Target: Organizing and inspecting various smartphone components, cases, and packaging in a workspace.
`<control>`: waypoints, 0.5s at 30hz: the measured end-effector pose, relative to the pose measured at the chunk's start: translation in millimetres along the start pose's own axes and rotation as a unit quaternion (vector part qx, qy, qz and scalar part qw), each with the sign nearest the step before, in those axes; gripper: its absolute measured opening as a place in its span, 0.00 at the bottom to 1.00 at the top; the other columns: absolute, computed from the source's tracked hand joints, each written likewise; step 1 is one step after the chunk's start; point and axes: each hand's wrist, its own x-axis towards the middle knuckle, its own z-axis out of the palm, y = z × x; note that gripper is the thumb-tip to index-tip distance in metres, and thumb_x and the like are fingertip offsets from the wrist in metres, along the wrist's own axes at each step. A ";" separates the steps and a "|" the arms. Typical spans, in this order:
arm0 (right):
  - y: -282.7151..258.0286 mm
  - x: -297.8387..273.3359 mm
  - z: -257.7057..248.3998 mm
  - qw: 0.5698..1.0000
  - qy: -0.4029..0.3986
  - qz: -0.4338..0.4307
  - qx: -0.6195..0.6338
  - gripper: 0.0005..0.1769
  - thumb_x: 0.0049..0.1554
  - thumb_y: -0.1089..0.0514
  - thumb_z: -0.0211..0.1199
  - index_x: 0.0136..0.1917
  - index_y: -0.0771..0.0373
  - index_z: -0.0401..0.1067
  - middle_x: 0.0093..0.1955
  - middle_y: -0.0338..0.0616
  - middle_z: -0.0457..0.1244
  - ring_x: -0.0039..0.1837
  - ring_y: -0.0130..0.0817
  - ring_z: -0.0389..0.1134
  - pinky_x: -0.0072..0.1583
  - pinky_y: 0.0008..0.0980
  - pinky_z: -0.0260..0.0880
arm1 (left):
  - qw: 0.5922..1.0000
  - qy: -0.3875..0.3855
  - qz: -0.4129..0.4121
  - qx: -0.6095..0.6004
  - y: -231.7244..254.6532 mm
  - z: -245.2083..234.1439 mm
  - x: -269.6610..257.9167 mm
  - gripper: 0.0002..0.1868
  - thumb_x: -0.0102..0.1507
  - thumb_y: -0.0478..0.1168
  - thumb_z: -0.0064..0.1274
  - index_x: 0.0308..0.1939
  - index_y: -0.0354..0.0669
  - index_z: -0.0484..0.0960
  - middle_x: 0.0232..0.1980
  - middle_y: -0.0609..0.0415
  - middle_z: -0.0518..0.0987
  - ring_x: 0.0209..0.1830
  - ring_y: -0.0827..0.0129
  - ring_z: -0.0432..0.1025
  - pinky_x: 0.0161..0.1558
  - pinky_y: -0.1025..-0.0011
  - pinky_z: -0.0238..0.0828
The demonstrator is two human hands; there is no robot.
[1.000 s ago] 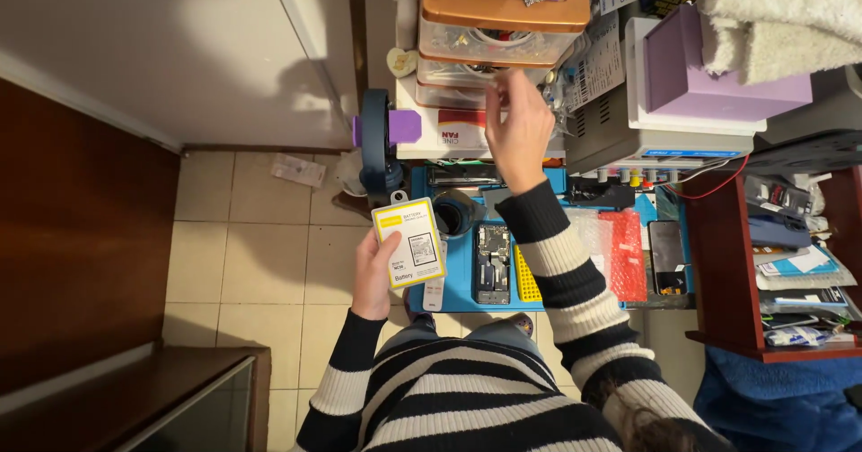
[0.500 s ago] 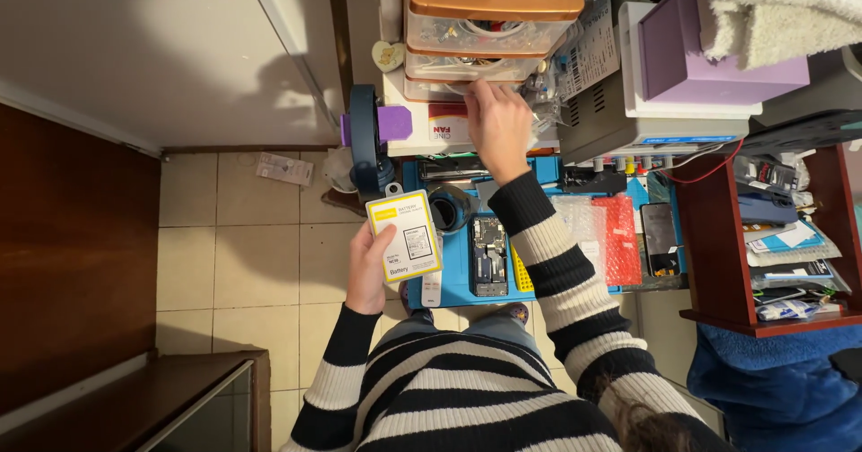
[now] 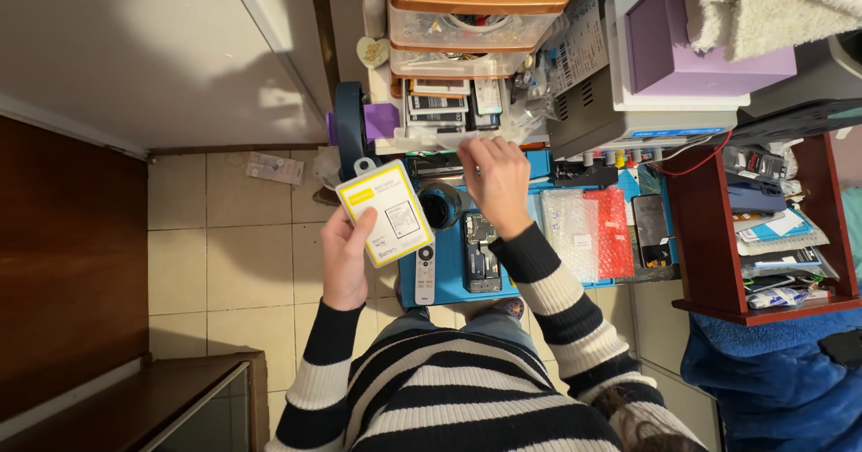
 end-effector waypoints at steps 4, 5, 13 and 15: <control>-1.2 -6.5 -2.1 1.000 -0.003 0.010 0.015 0.06 0.57 0.65 0.68 0.44 0.62 0.71 0.41 0.42 0.67 0.43 0.42 0.66 0.46 0.40 0.62 | 0.999 0.016 -0.012 -0.031 -2.5 21.1 11.1 0.15 0.68 0.33 0.51 0.58 0.33 0.76 0.54 0.50 0.82 0.50 0.70 0.78 0.50 0.71 0.76; -0.8 -7.6 -2.4 1.000 -0.002 0.015 0.025 0.05 0.57 0.65 0.67 0.45 0.62 0.72 0.41 0.42 0.67 0.44 0.43 0.66 0.46 0.41 0.63 | 0.998 0.022 -0.019 -0.053 -3.1 28.7 14.3 0.16 0.67 0.33 0.51 0.59 0.34 0.74 0.55 0.50 0.82 0.51 0.68 0.79 0.50 0.68 0.77; -36.0 -10.2 -58.6 0.948 -0.007 0.190 0.255 0.14 0.62 0.62 0.62 0.61 0.64 0.73 0.52 0.46 0.68 0.50 0.41 0.72 0.53 0.36 0.72 | 0.991 0.013 -0.041 -0.128 -8.8 76.3 32.1 0.18 0.67 0.32 0.51 0.62 0.36 0.75 0.57 0.50 0.80 0.55 0.65 0.78 0.52 0.63 0.79; -46.2 -6.2 -68.8 0.966 -0.032 0.071 0.247 0.27 0.53 0.55 0.71 0.63 0.67 0.69 0.66 0.58 0.63 0.60 0.51 0.69 0.54 0.36 0.71 | 0.987 -0.013 -0.025 -0.160 -13.5 84.2 38.2 0.18 0.67 0.32 0.51 0.62 0.35 0.75 0.58 0.49 0.80 0.56 0.64 0.78 0.54 0.63 0.78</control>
